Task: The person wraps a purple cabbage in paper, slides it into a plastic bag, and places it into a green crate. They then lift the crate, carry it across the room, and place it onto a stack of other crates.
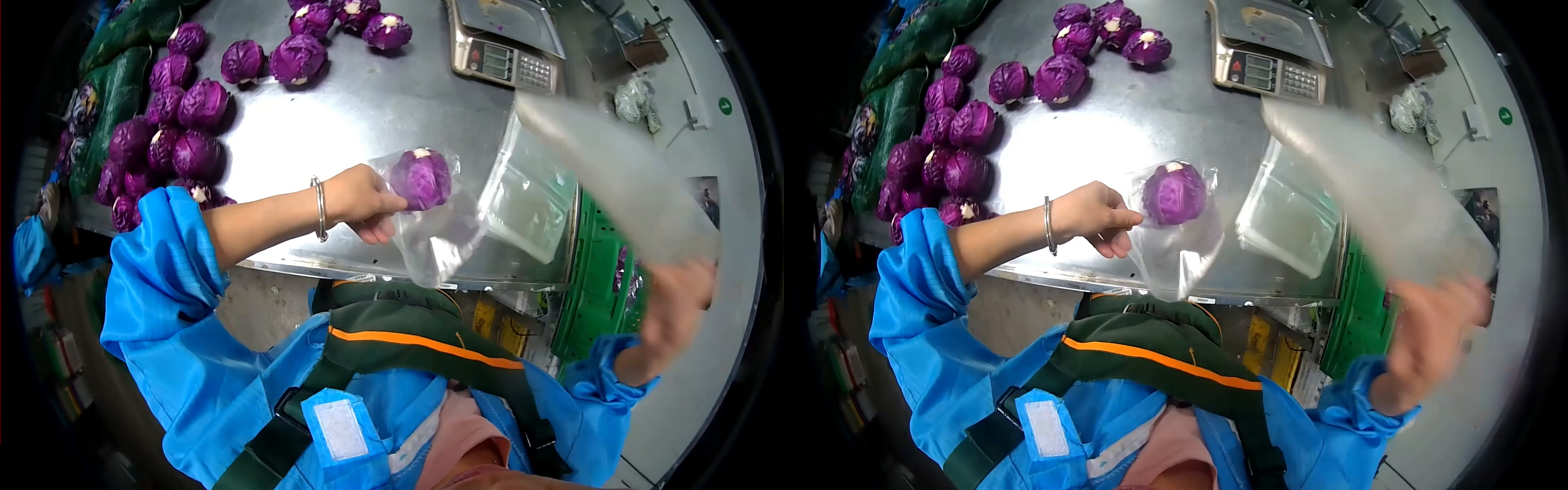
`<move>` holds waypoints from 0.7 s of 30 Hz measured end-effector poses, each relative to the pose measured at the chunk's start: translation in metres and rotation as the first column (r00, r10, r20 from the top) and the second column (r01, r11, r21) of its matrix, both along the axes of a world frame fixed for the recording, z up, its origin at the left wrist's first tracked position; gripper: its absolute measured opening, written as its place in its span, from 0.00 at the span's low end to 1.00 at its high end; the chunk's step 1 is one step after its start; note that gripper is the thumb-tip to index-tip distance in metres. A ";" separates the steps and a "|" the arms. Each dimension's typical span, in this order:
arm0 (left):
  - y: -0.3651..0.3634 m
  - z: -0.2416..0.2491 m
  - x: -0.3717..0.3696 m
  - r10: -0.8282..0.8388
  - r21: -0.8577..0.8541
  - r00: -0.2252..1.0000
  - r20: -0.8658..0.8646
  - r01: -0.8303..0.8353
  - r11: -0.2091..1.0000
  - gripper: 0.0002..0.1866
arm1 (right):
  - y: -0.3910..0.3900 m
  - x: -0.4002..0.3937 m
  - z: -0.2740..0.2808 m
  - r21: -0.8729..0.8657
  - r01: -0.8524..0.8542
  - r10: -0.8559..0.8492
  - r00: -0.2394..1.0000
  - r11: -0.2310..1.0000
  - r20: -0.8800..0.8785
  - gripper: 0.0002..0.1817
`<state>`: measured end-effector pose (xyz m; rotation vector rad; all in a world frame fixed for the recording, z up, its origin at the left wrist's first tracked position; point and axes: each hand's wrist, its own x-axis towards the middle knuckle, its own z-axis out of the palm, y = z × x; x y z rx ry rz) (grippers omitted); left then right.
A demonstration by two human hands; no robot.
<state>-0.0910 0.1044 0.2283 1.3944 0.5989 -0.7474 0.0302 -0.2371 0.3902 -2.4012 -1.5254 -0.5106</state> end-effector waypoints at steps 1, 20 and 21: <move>-0.002 -0.002 -0.003 0.017 -0.009 1.000 0.008 -0.017 1.000 0.13 | 0.019 -0.006 -0.011 -0.392 -0.020 0.005 0.999 0.920 -0.039 0.13; -0.016 -0.030 -0.082 0.241 -0.061 0.969 -0.057 -0.244 0.968 0.10 | 0.071 -0.063 -0.097 0.833 -0.451 0.648 -0.537 0.321 -0.541 0.07; -0.015 -0.032 -0.083 0.224 -0.053 0.973 -0.055 -0.227 0.973 0.10 | 0.044 -0.055 -0.077 0.959 -0.241 0.674 -0.735 -0.152 -0.078 0.08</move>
